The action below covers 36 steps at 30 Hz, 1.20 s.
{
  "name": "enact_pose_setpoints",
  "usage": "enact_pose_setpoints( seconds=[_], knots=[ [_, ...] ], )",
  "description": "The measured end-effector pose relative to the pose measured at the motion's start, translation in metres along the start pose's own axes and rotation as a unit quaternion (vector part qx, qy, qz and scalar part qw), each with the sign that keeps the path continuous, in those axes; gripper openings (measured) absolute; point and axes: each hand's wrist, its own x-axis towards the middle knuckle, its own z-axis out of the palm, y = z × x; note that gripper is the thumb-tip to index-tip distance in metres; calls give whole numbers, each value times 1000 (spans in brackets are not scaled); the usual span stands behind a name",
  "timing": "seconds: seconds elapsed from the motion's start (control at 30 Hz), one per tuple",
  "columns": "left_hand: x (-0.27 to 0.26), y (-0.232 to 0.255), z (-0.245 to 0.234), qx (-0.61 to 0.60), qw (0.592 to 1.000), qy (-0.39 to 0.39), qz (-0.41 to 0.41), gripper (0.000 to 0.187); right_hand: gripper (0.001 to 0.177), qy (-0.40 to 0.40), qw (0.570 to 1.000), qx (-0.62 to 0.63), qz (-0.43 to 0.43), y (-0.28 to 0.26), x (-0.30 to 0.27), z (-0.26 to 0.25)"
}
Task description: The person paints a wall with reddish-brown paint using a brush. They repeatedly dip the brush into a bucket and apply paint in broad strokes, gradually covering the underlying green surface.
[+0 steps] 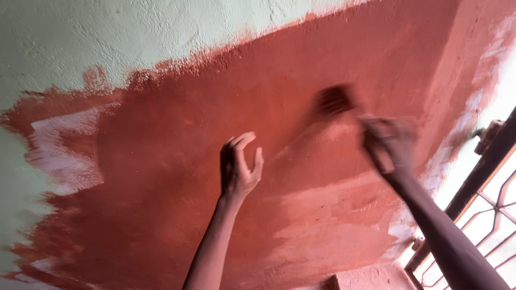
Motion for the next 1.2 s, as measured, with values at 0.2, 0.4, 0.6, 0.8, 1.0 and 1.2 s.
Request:
enact_pose_setpoints(
  seconds=[0.2, 0.4, 0.6, 0.8, 1.0, 1.2],
  knots=[
    [-1, 12, 12, 23, 999, 13, -42, 38, 27, 143, 973, 134, 123, 9, -22, 18],
    [33, 50, 81, -52, 998, 35, -20, 32, 62, -68, 980, 122, -141, -55, -46, 63],
    [13, 52, 85, -59, 998, -24, -26, 27, 51, -31, 994, -86, -51, 50, -26, -1],
    [-12, 32, 87, -20, 993, -65, -100, 11, 30, 183, 980, -67, 30, 82, -51, -8],
    [-20, 43, 132, -56, 994, -54, -73, 14, 37, -148, 988, 28, -27, 6, -87, 25],
    [-44, 42, 127, -121, 973, -119, -157, 17, 37, -58, 992, 14, -109, 49, -74, -1]
  ],
)
